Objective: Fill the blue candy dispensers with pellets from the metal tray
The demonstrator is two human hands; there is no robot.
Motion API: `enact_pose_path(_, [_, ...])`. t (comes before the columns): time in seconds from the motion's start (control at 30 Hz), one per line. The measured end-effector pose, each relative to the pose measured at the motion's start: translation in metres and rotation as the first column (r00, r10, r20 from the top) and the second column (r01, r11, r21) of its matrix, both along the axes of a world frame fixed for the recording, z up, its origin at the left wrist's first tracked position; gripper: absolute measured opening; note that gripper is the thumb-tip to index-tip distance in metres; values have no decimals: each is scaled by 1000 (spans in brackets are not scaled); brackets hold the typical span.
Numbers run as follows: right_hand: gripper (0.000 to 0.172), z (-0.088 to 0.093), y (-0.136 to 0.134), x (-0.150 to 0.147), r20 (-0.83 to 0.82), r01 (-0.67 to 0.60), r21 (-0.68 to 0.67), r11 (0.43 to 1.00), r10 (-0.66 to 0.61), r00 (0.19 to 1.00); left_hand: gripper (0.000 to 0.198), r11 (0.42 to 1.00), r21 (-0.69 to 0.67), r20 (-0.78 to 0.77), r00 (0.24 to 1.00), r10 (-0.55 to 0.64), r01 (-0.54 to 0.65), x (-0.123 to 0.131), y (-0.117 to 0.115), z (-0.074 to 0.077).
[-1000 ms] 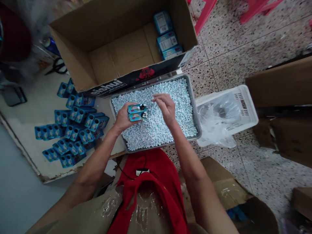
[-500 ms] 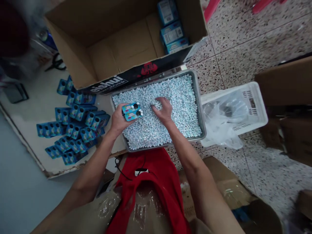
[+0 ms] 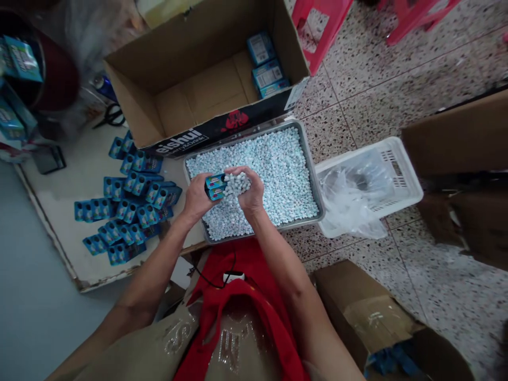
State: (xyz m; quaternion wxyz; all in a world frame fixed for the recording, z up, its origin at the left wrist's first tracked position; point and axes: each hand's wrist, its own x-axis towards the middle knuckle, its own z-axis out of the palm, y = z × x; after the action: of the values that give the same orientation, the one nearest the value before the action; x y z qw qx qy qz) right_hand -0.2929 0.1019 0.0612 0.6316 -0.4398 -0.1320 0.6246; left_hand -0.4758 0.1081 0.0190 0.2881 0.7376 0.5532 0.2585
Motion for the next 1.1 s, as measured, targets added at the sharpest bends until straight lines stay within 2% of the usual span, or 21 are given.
enact_pose_path(0.1, [34, 31, -1, 0, 181, 29, 104, 994, -47, 982, 67, 997, -36, 107, 992, -71, 75, 10, -2, 2])
enact_pose_path(0.2, [37, 43, 2, 6, 294, -13, 154, 988, -33, 955, 70, 992, -80, 197, 977, -76, 93, 19, -2, 1])
enact_pose_path(0.3, [41, 42, 7, 15, 320, -33, 161, 986, -21, 947, 72, 993, -96, 256, 966, -37, 63, 26, -1, -1])
enact_pose_path(0.53, [50, 31, 13, 14, 228, -30, 248, 968, -28, 973, 69, 994, -80, 290, 956, -43, 69, 37, 6, -9])
enact_pose_path(0.63, [48, 24, 14, 10, 292, -53, 297, 953, -38, 956, 68, 998, -61, 323, 946, 0, 21, 41, 12, -16])
enact_pose_path(0.73, [49, 10, 7, 22, 442, -134, 328, 935, -27, 896, 75, 997, -78, 398, 917, 30, 1, 39, 17, -26])
enact_pose_path(0.8, [48, -7, -7, 42, 577, -133, 258, 957, -42, 815, 82, 994, -106, 448, 892, 55, -9, 34, 20, -33])
enact_pose_path(0.87, [41, -32, -29, 66, 741, 4, 95, 996, -73, 667, 88, 989, -151, 491, 868, 69, 7, 26, 22, -39])
enact_pose_path(0.9, [40, -46, -42, 77, 818, 109, -6, 994, -58, 572, 91, 984, -178, 514, 855, 71, 25, 22, 22, -42])
enact_pose_path(0.93, [43, -59, -55, 84, 874, 221, -91, 971, -28, 484, 92, 979, -199, 533, 843, 76, 38, 19, 22, -43])
enact_pose_path(0.97, [47, -72, -66, 88, 909, 272, -167, 948, 41, 415, 93, 977, -211, 541, 837, 80, 43, 16, 22, -44])
enact_pose_path(1.03, [56, -94, -81, 82, 934, 302, -259, 917, 159, 319, 90, 978, -204, 524, 848, 76, 39, 12, 21, -42])
enact_pose_path(1.1, [63, -106, -83, 60, 935, 275, -290, 917, 210, 286, 87, 983, -182, 487, 871, 63, 31, 8, 21, -38])
